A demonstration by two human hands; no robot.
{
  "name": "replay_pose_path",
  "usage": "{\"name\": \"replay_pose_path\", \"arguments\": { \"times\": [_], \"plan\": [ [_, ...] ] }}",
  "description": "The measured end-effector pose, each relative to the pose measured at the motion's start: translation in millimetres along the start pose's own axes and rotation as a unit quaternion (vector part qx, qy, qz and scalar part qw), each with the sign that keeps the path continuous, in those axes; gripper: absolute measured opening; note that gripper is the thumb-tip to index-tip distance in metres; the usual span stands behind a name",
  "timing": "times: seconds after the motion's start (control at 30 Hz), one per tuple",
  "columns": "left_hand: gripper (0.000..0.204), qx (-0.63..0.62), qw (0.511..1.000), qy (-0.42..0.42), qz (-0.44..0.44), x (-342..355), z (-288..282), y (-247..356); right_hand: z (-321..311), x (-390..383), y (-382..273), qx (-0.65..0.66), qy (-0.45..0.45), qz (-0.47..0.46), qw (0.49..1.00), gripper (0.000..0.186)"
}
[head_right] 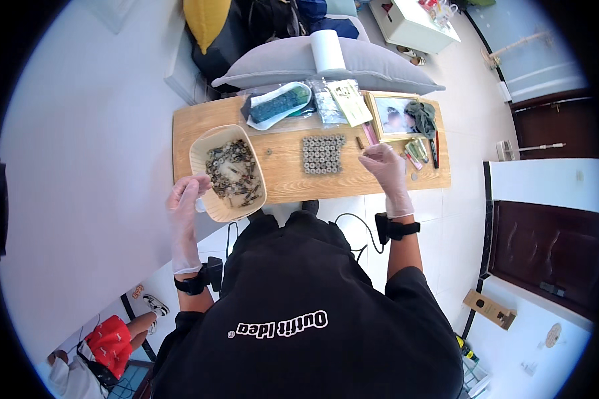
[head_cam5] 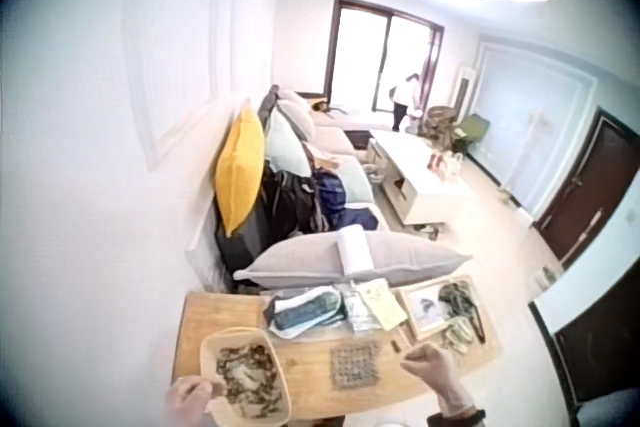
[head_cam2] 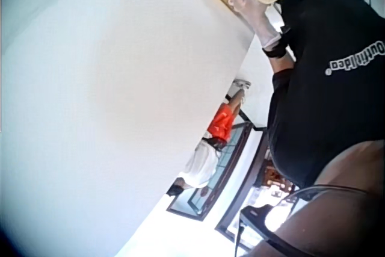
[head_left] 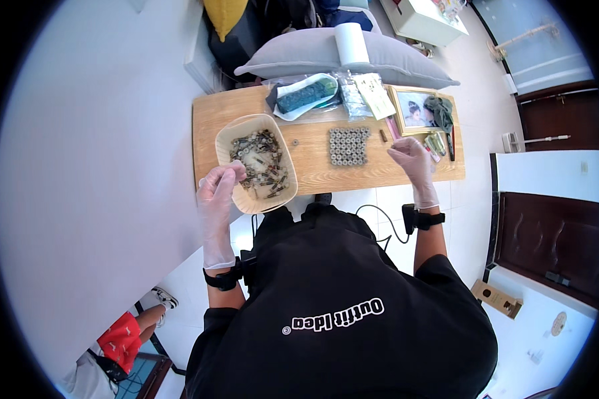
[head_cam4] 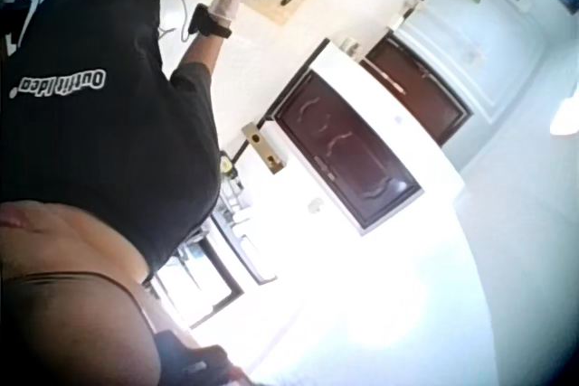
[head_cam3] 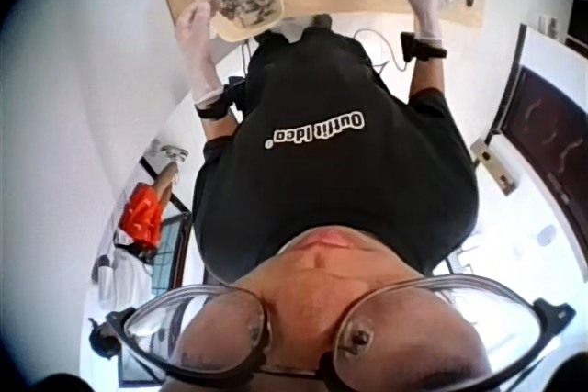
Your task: The person picks up a small metal part from a container and holds it up for inspection, turning it over to check different sides before placing it into a tray of similar components.
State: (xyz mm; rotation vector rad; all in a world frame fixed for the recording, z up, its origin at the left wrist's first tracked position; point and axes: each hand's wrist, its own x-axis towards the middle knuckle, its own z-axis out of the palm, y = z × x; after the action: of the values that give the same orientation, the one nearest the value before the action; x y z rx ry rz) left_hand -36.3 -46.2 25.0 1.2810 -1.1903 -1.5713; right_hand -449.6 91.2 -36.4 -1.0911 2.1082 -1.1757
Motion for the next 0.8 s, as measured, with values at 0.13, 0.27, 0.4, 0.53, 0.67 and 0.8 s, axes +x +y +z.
{"name": "replay_pose_path", "arguments": {
  "times": [0.13,0.27,0.4,0.53,0.67,0.8],
  "plan": [
    [0.018,0.01,1.0,-0.008,0.003,-1,16,2,17,9,10,-0.118,-0.012,-0.042,0.992,0.025],
    [0.019,0.036,0.999,-0.033,-0.009,-4,31,3,37,23,41,-0.176,-0.006,-0.09,0.98,0.026],
    [0.019,0.05,0.999,-0.021,-0.01,-8,31,2,48,22,48,-0.161,-0.002,-0.063,0.985,0.028],
    [0.019,0.048,0.999,-0.001,-0.015,-12,29,-1,47,21,51,-0.174,-0.016,-0.052,0.983,0.028],
    [0.019,0.05,0.998,-0.004,-0.022,-11,32,-2,45,20,64,-0.135,0.009,-0.061,0.989,0.027],
    [0.019,0.058,0.998,-0.01,-0.026,-10,38,2,48,25,67,-0.14,0.02,-0.059,0.988,0.025]
  ]
}}
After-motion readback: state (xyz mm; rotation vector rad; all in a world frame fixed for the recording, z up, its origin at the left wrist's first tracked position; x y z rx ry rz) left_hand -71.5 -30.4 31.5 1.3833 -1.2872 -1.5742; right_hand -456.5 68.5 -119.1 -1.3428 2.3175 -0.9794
